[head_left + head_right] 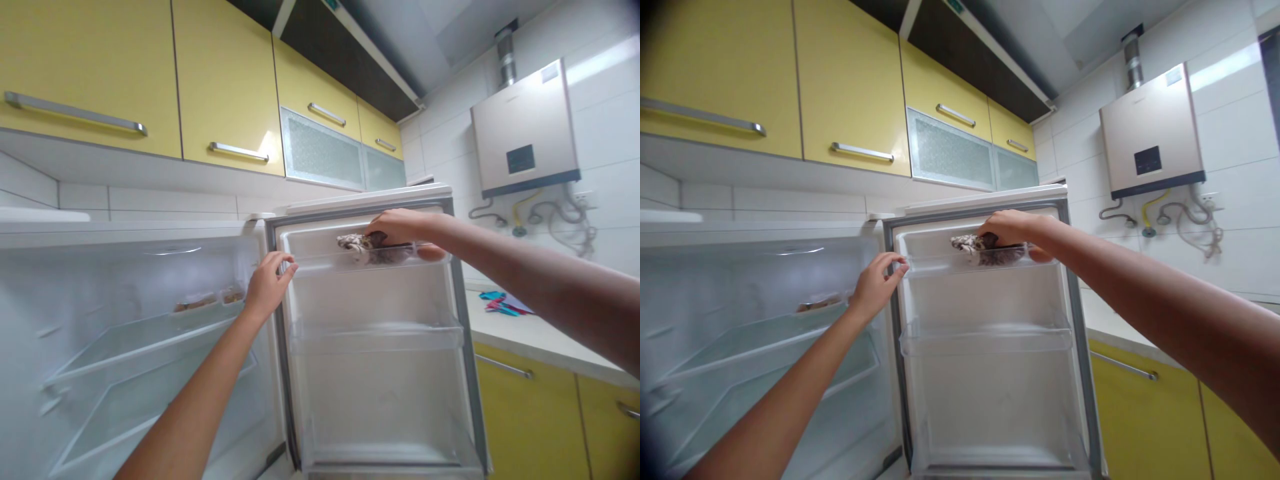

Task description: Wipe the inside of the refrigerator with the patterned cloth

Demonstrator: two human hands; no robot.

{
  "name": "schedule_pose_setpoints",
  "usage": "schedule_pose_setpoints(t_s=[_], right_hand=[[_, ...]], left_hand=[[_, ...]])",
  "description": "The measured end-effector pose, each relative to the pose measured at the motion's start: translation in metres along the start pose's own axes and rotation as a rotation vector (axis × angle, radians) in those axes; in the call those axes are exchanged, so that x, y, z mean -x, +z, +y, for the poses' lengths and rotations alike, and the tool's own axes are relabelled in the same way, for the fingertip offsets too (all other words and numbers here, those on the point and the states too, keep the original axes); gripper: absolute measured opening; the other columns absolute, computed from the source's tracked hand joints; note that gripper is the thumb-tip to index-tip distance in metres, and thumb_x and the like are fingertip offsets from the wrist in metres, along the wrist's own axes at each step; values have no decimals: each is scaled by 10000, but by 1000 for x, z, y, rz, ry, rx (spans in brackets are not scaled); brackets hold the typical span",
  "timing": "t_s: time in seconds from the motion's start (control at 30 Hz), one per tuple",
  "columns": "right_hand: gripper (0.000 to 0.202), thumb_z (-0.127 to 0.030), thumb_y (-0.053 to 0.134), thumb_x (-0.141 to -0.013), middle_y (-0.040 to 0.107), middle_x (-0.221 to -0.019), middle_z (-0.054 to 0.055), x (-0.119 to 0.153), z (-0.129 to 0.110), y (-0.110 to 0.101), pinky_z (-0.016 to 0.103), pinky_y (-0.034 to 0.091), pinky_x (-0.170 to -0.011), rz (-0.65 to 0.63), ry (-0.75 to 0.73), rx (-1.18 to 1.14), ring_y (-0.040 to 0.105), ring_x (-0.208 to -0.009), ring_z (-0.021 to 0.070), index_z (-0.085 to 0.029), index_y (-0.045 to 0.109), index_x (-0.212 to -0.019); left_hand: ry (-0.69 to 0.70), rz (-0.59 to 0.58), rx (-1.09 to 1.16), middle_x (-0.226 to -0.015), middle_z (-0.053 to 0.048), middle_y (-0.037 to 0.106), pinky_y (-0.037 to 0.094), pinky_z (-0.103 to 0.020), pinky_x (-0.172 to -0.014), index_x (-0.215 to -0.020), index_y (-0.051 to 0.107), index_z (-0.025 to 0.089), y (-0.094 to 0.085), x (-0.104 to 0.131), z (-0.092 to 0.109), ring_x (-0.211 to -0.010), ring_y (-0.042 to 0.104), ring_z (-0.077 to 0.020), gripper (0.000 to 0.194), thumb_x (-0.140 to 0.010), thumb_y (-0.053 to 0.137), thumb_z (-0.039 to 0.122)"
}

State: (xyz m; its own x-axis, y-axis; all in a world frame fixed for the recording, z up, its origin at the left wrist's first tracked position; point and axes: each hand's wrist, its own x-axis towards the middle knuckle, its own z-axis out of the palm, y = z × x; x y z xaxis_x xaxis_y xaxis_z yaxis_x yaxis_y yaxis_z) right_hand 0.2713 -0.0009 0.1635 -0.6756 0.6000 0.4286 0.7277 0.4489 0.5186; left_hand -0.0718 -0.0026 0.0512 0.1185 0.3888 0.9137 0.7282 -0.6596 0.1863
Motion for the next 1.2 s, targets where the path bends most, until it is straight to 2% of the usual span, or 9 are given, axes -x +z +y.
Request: schedule_pose_setpoints(t_s=[0.2, 0.33, 0.5, 0.7, 0.9, 1.0, 1.1, 1.2], right_hand=[[357, -252, 584, -761, 765, -969, 35, 35, 32, 9, 283, 345, -626, -25, 163, -4, 649, -779, 202, -255, 706, -1096], [355, -241, 571, -770, 765, -1024, 41, 36, 29, 11, 281, 340, -625, -7, 199, 13, 666, -818, 213, -266, 705, -1098], [317, -253, 585, -757, 770, -1004, 63, 22, 15, 5, 293, 369, -651, -16, 148, 49, 678, -857, 238, -258, 721, -1044], [380, -237, 575, -792, 768, -1092, 98, -9, -15, 1, 296, 416, -687, 13, 126, 77, 699, -906, 252, -264, 716, -1144], [364, -219, 595, -804, 778, -1076, 129, -60, -69, -3, 292, 446, -674, 56, 118, 0, 720, -881, 264, -230, 731, -1142], [353, -220, 581, -835, 779, -1081, 130, -83, -94, -8, 298, 456, -690, 63, 101, -44, 718, -860, 255, -225, 730, -1155], [375, -208, 524, -877, 765, -1121, 119, -96, -108, -8, 314, 456, -705, 86, 83, -66, 708, -905, 258, -237, 700, -1207], [364, -196, 474, -929, 731, -1169, 131, -92, -116, -6, 349, 454, -808, 253, 43, -14, 664, -1017, 265, -219, 662, -1240]], left_hand=[[-6, 11, -13, -1157, -71, 693, 522, -278, -718, -1013, 673, 218, -1, 0, -3, -1112, 634, -220, 269, -914, 549, 435], [-13, 17, -8, -1159, -65, 700, 524, -289, -757, -990, 678, 223, -2, 0, -4, -1117, 636, -219, 266, -908, 554, 443], [-44, 16, 21, -1156, -78, 698, 536, -286, -738, -982, 682, 215, -2, -1, -1, -1123, 634, -227, 270, -885, 564, 438], [-42, 29, 34, -1146, -80, 697, 547, -286, -726, -988, 682, 216, 1, -1, 0, -1107, 639, -229, 280, -884, 556, 444], [-35, 47, 30, -1144, -94, 697, 553, -314, -716, -999, 681, 212, 3, 0, -2, -1109, 639, -248, 279, -884, 552, 431], [-16, 58, 12, -1151, -101, 699, 562, -375, -829, -1005, 677, 212, 5, 0, -5, -1124, 637, -259, 266, -884, 559, 418], [3, 78, 10, -1160, -100, 698, 525, -429, -983, -1013, 670, 214, 6, 1, -6, -1136, 636, -256, 246, -890, 560, 396], [8, 89, 7, -1126, -90, 698, 499, -428, -1028, -1014, 656, 221, 7, 2, -6, -1117, 640, -250, 247, -902, 548, 413]])
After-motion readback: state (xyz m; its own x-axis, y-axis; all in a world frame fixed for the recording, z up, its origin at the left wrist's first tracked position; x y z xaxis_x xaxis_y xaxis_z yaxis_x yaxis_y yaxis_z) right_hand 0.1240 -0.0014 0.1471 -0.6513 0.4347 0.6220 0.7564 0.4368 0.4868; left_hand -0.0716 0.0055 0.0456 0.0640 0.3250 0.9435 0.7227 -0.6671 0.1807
